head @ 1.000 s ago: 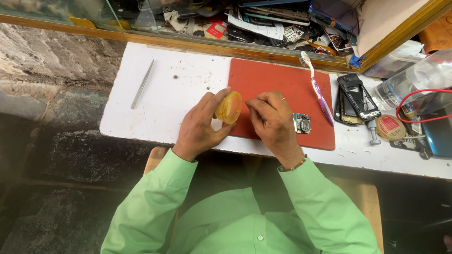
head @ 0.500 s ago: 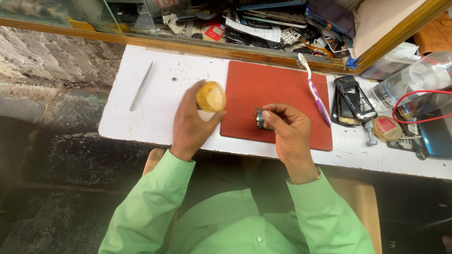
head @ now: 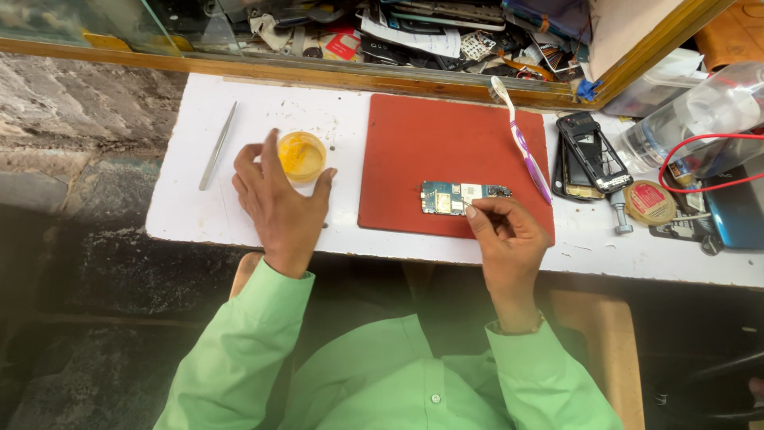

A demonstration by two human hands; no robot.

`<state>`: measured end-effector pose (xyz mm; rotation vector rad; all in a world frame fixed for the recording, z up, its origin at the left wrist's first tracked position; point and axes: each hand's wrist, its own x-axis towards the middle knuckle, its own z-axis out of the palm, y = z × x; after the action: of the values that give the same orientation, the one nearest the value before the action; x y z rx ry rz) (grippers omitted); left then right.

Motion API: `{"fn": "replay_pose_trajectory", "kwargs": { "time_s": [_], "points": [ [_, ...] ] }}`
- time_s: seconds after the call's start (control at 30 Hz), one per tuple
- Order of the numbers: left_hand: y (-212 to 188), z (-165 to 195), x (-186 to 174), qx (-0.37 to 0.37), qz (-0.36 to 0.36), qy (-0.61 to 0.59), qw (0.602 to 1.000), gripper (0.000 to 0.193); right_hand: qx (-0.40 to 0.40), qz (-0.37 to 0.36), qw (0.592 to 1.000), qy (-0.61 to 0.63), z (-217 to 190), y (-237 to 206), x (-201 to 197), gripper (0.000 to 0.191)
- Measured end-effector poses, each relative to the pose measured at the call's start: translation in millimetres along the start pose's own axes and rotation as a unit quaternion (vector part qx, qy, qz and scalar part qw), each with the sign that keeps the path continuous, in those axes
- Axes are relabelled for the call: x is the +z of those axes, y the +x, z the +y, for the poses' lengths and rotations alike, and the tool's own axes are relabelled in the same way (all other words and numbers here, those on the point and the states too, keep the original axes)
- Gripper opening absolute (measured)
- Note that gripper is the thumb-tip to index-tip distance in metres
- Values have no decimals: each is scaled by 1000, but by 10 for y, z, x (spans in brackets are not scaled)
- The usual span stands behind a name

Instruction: The person cleans a small circuit board with a toothbrush, applies a yellow paste with a metal tool, and then uses a soldering iron to work on specific points of the board. The person handles the board and tools directly on a red mat.

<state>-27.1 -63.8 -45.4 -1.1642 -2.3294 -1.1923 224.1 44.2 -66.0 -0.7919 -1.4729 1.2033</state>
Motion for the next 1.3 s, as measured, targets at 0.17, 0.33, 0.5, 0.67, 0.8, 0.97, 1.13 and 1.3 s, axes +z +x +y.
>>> {"fn": "replay_pose_trajectory", "kwargs": {
  "time_s": [0.17, 0.33, 0.5, 0.67, 0.8, 0.97, 1.13, 1.3],
  "points": [
    [-205, 338, 86, 167, -76, -135, 974, 36, -99, -6, 986, -134, -123, -52, 140, 8],
    [-262, 553, 149, 221, -170, -157, 947, 29, -134, -12, 975, -175, -217, -11, 247, 12],
    [-242, 567, 135, 248, -189, -125, 942, 31, -227, -31, 938, -260, -174, 94, 250, 18],
    [-280, 551, 147, 261, -190, -99, 941, 32, -219, -42, 939, -261, -91, 95, 252, 18],
    [-293, 542, 157, 269, -187, -91, 940, 33, -208, -46, 942, -259, -63, 90, 244, 18],
    [-299, 544, 165, 270, -181, -81, 942, 31, -227, -46, 933, -276, -57, 97, 252, 19],
    [-304, 534, 173, 272, -183, -79, 941, 31, -228, -48, 931, -281, -57, 100, 268, 18],
    [-313, 527, 182, 275, -178, -76, 942, 31, -241, -49, 926, -287, -56, 103, 273, 18]
  ]
}}
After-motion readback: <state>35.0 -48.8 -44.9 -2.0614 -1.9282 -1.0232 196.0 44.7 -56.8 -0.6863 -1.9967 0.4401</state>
